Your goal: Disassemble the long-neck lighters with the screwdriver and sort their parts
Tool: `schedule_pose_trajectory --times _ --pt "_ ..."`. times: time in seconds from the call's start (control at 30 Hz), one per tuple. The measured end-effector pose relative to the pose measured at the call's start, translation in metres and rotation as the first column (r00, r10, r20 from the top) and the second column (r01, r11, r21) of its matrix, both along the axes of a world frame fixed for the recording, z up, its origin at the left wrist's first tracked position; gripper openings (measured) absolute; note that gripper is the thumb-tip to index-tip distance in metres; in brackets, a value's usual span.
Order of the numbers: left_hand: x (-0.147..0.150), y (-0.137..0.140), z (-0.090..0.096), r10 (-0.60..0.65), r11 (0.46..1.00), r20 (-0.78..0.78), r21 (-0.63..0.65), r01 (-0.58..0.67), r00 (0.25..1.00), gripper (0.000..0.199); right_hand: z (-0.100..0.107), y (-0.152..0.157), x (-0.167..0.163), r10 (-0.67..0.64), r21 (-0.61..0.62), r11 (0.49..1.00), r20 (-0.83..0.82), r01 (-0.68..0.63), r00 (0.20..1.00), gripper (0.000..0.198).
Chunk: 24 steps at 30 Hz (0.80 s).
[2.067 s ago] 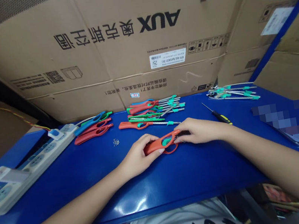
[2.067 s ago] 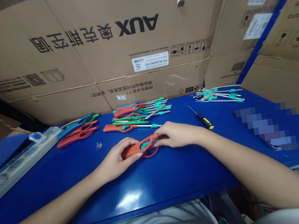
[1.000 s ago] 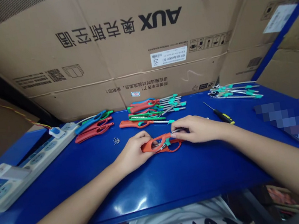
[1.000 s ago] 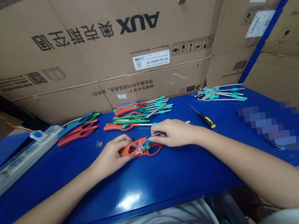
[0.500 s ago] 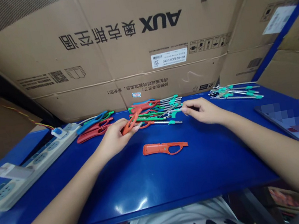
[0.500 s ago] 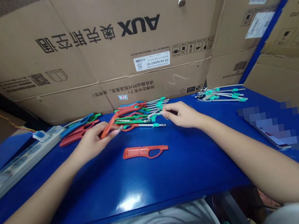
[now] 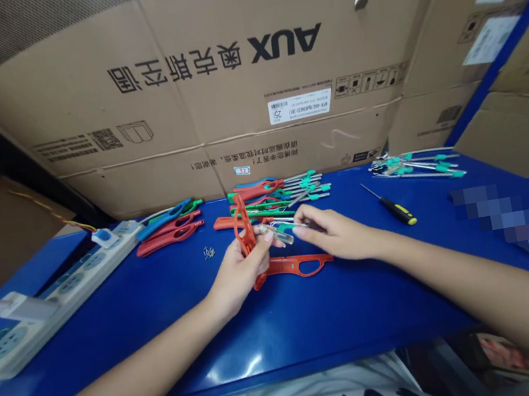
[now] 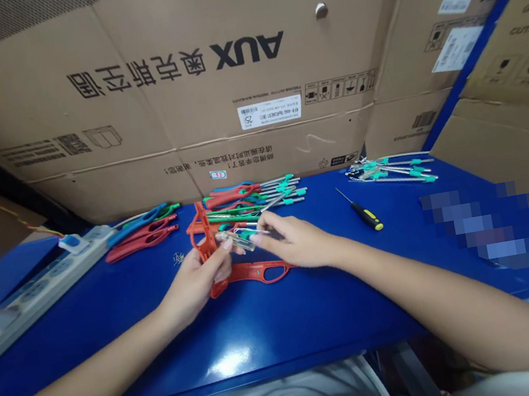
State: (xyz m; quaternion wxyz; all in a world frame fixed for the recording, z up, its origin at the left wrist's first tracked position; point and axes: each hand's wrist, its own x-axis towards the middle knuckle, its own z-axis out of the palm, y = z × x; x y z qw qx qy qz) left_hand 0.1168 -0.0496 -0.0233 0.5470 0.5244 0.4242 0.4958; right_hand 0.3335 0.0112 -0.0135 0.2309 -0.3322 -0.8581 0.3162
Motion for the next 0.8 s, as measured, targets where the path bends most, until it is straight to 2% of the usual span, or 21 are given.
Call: schedule_pose_trajectory --times 0.1,0.23,0.37,0.47,0.6,0.7,0.73,0.8 --pt "0.007 -0.005 -0.004 -0.032 0.997 -0.013 -0.069 0.031 0.999 0.041 -0.002 -0.006 -0.005 0.024 0.073 0.997 0.151 -0.036 0.988 0.039" --pt "0.009 -0.005 -0.003 -0.068 0.994 -0.100 -0.094 0.058 0.993 0.044 -0.007 -0.003 -0.005 0.107 0.140 0.981 0.185 -0.134 0.977 0.031" --pt "-0.003 0.004 -0.004 -0.008 0.999 -0.278 0.038 0.019 0.961 0.048 -0.007 0.003 -0.001 0.042 0.168 0.983 0.185 -0.074 0.982 0.024" --pt "-0.015 0.008 -0.005 0.065 0.987 -0.471 0.159 0.012 0.880 0.052 -0.005 0.007 0.002 -0.052 0.163 0.986 0.151 0.027 0.987 0.022" --pt "-0.022 0.005 0.000 0.046 0.962 -0.676 0.228 0.149 0.736 0.048 0.005 0.020 0.016 -0.195 0.205 0.965 0.147 0.163 0.970 0.024" --pt "-0.022 0.002 0.004 0.028 0.907 -0.757 0.294 0.301 0.653 0.045 0.015 0.036 0.037 -0.372 0.312 0.898 0.165 0.310 0.913 0.030" --pt "-0.022 0.002 0.005 0.012 0.887 -0.769 0.304 0.349 0.639 0.045 0.017 0.041 0.043 -0.393 0.322 0.889 0.173 0.326 0.903 0.031" --pt "-0.023 0.001 0.005 -0.036 0.859 -0.786 0.291 0.420 0.618 0.043 0.019 0.046 0.051 -0.339 0.296 0.915 0.195 0.275 0.920 0.033"
